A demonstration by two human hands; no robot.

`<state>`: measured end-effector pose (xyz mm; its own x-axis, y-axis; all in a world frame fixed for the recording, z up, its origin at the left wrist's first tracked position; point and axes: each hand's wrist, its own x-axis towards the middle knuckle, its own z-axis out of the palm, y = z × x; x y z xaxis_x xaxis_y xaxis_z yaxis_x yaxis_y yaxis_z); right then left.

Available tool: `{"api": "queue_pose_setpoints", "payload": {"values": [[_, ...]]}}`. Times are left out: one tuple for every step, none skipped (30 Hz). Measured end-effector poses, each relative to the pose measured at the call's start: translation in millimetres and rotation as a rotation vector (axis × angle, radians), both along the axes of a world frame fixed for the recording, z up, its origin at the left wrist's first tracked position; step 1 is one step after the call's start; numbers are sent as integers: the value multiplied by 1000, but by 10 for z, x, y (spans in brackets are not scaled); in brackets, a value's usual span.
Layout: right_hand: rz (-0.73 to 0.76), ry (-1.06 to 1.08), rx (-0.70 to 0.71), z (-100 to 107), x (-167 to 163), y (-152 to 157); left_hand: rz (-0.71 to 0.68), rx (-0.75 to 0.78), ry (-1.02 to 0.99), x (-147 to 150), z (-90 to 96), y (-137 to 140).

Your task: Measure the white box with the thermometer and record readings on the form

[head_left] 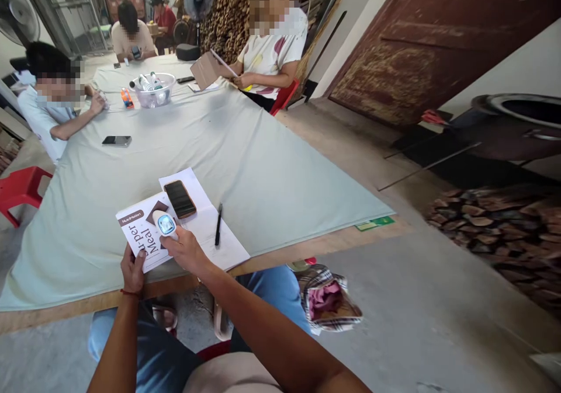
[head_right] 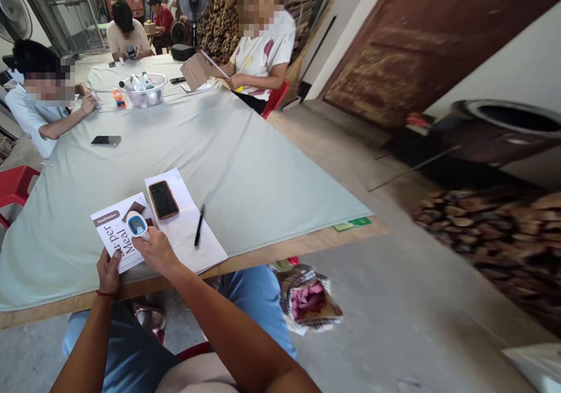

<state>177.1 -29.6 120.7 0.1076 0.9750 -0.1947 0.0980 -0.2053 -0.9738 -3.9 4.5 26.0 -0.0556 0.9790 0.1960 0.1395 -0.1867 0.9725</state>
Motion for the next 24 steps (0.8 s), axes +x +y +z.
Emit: {"api": "queue_pose_setpoints", "payload": {"values": [[-3,1,-10,16,-1,-2,-5,3,-5,-1,-6,0],[-3,1,-15,29,-4,-4,-10,7,-9,-1,-10,-1],[-2,-3,-18,39,-8,-5,-15,10,-12,-2,-13,-3],[-1,-10,-20,46,-13,-5,-18,12,-13,-1,-15,-4],[-1,-19,-24,51,-17,-4,-20,11,-13,0,-15,-6],[-2,-26,-28,54,-19,-2,-22,11,-13,2,-15,-8],[-2,-31,-31,55,-21,1,-23,12,-14,4,-13,-9],[-2,-33,-34,56,-21,3,-24,15,-14,6,-12,-10],[0,-34,-36,56,-20,5,-24,19,-12,8,-10,-11],[0,-33,-40,57,-19,7,-24,22,-7,9,-9,-10],[-3,-27,-46,58,-19,9,-23,25,1,8,-9,-10],[-6,-16,-54,59,-20,11,-23,26,11,7,-9,-9],[-11,0,-61,61,-23,13,-21,26,19,5,-11,-7],[-13,20,-68,63,-26,15,-21,26,26,2,-14,-5],[-13,46,-73,65,-30,16,-18,25,31,-2,-18,-2],[-10,76,-79,67,-33,15,-14,24,34,-6,-23,1],[-3,109,-81,69,-32,10,-9,22,36,-12,-28,5],[5,146,-81,71,-27,0,-3,20,39,-19,-34,10],[14,185,-76,72,-15,-17,3,17,42,-26,-40,15],[25,223,-65,74,6,-41,10,15,46,-34,-46,19],[37,253,-49,74,37,-73,16,13,47,-41,-53,22],[46,271,-28,74,79,-111,20,13,48,-47,-60,25],[49,278,-2,72,131,-154,29,11,46,-51,-68,27],[47,272,24,68,194,-201,41,8,39,-52,-76,27]]}}
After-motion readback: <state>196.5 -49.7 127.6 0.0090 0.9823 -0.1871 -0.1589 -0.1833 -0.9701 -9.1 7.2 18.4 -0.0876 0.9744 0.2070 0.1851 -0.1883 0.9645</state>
